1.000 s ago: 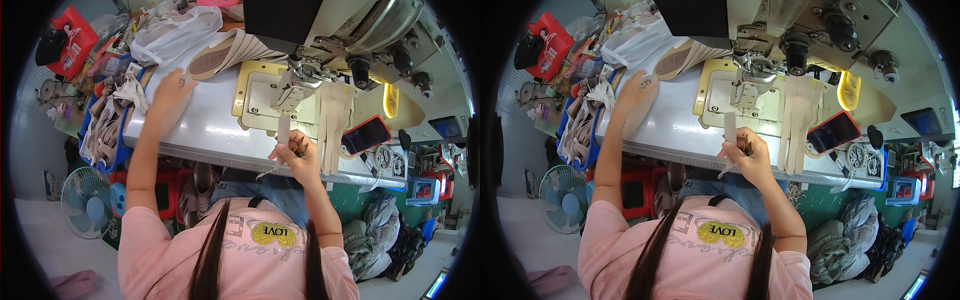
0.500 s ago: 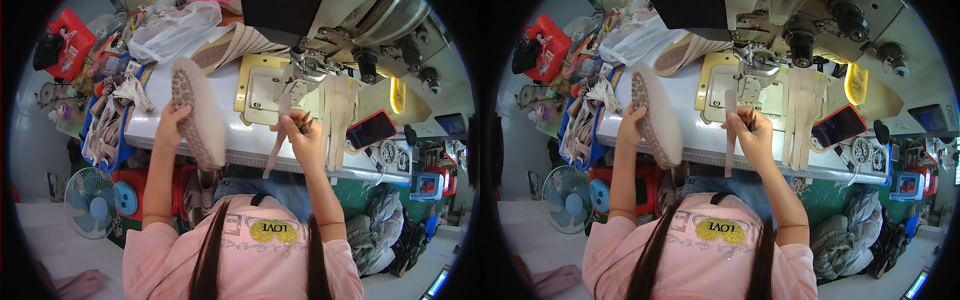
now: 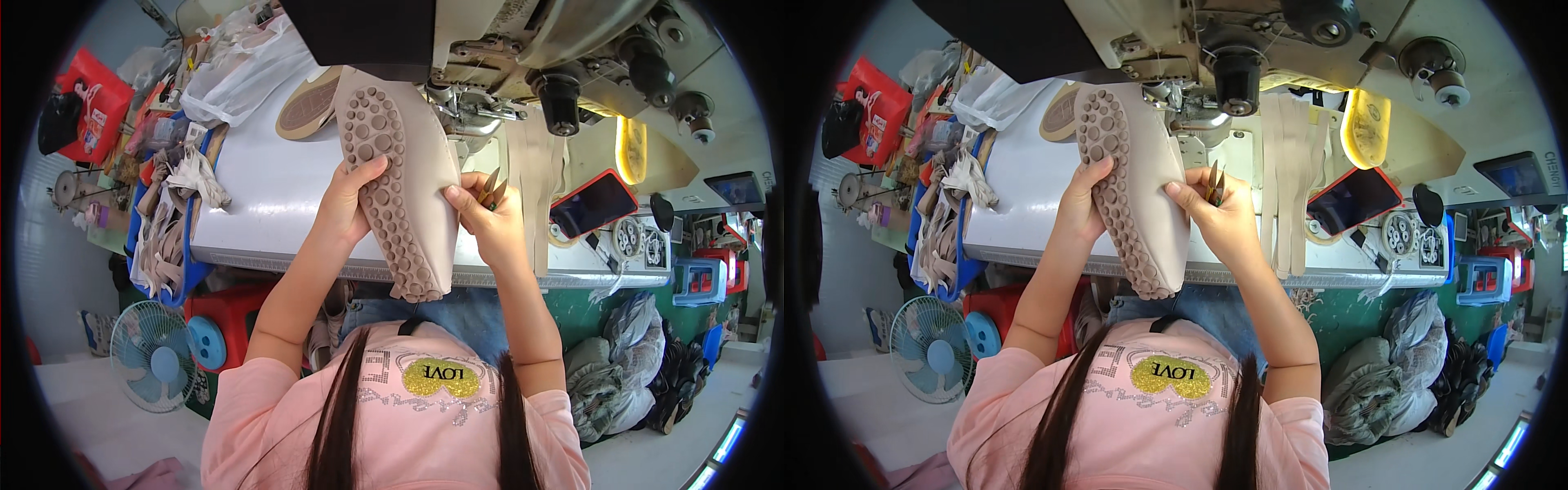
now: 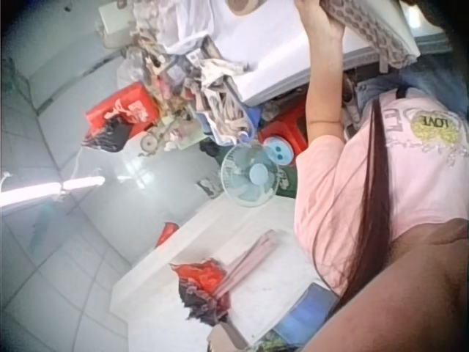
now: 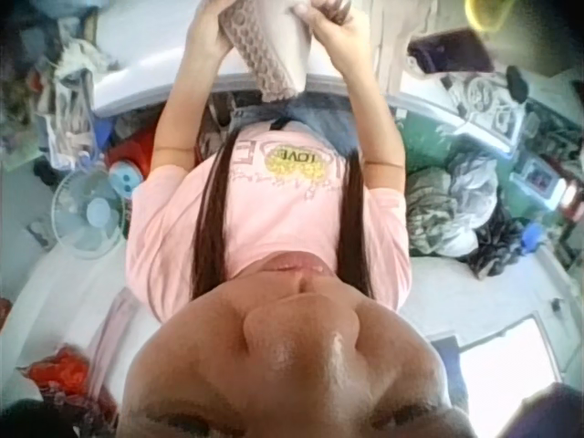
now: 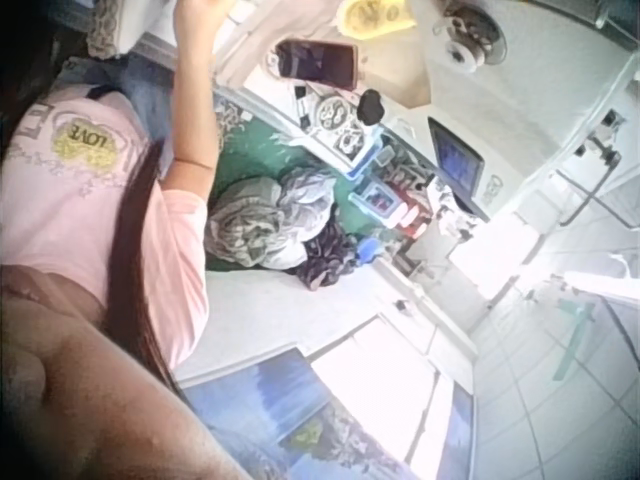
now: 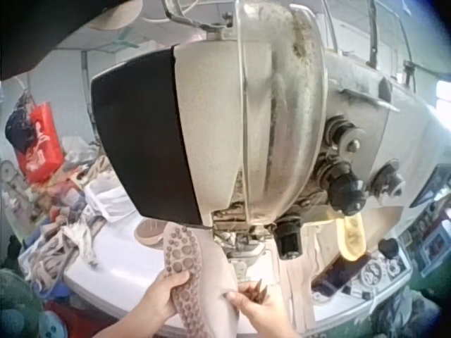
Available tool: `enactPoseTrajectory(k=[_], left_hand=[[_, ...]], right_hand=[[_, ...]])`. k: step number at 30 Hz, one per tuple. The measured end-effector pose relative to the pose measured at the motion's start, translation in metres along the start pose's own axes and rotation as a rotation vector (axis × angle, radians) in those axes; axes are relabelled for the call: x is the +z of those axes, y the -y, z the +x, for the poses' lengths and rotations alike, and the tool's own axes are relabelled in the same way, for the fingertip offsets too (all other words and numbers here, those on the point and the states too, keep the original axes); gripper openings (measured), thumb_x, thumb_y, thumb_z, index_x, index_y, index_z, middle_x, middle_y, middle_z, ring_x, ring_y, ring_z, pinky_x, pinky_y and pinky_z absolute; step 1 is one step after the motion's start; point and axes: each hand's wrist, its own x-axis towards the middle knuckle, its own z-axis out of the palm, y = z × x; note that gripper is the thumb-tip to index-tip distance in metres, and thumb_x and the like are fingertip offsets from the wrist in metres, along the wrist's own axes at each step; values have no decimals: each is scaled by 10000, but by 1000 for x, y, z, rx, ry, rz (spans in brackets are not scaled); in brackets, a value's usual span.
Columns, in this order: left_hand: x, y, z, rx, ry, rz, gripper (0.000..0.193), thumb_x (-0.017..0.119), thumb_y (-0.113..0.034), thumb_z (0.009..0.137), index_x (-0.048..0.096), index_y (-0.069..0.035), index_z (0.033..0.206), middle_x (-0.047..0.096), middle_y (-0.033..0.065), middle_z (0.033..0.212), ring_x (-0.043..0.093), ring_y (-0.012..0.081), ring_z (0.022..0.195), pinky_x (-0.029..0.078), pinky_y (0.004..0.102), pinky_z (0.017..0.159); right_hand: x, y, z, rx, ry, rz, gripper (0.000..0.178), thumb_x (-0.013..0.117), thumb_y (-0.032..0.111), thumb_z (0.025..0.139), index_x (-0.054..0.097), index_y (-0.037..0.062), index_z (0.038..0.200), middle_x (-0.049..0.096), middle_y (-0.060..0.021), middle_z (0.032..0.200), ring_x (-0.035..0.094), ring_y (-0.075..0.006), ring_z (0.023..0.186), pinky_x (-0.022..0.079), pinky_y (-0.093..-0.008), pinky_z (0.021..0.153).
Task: Stitching shoe components using an industrial sewing machine.
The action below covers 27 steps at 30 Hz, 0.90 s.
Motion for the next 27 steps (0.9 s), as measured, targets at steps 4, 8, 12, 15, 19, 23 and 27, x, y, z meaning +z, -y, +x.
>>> enactPoseTrajectory(k=[4, 8, 12, 15, 19, 23, 27], left_hand=[[5, 2, 11, -67, -39, -24, 336, 585, -89, 735, 463, -12, 1039, 549, 83, 953, 553, 173, 851, 461, 308, 763], [11, -3, 17, -74, -63, 0, 328, 580, -93, 738, 465, -16, 1035, 550, 81, 946, 555, 179, 847, 462, 314, 761], [10, -10, 27, -146, -35, 23, 320, 579, -98, 740, 469, -23, 1031, 551, 80, 944, 556, 181, 843, 466, 317, 753], [10, -13, 33, -165, -36, 45, 307, 580, -101, 741, 474, -25, 1019, 552, 78, 940, 559, 177, 835, 468, 314, 748], [8, -17, 41, -165, -8, 74, 277, 590, -94, 736, 493, -25, 986, 559, 71, 918, 565, 166, 818, 474, 304, 734], [12, -23, 44, -160, -12, 97, 260, 594, -78, 731, 505, -25, 969, 566, 69, 895, 569, 161, 804, 479, 300, 721], [12, -32, 50, -150, 43, 176, 250, 600, -71, 725, 517, -28, 957, 570, 70, 904, 571, 156, 800, 483, 299, 707]], right_hand=[[-3, 6, 8, 5, -28, -15, 136, 612, 123, 760, 575, -7, 778, 534, 17, 596, 438, -30, 509, 347, -175, 465], [-4, 7, 15, 7, -45, -16, 141, 605, 129, 763, 582, -9, 781, 532, 19, 607, 431, -27, 510, 340, -175, 461], [-2, 11, 20, -4, -62, 0, 149, 599, 133, 768, 589, -12, 803, 533, 20, 617, 428, -24, 513, 337, -173, 461], [-1, 12, 25, -29, -53, 2, 149, 591, 128, 774, 591, -14, 823, 538, 19, 620, 436, -26, 516, 342, -172, 464], [3, 2, 29, -103, -110, 59, 144, 586, 127, 777, 590, -3, 840, 497, 40, 577, 363, -12, 441, 257, -163, 392], [5, 5, 29, -80, -114, 64, 121, 578, 90, 780, 589, -19, 831, 545, 7, 601, 447, -34, 486, 353, -173, 440], [5, 5, 30, -110, -116, -1, 127, 576, 87, 782, 587, -24, 844, 547, 3, 601, 453, -36, 488, 364, -179, 443]])
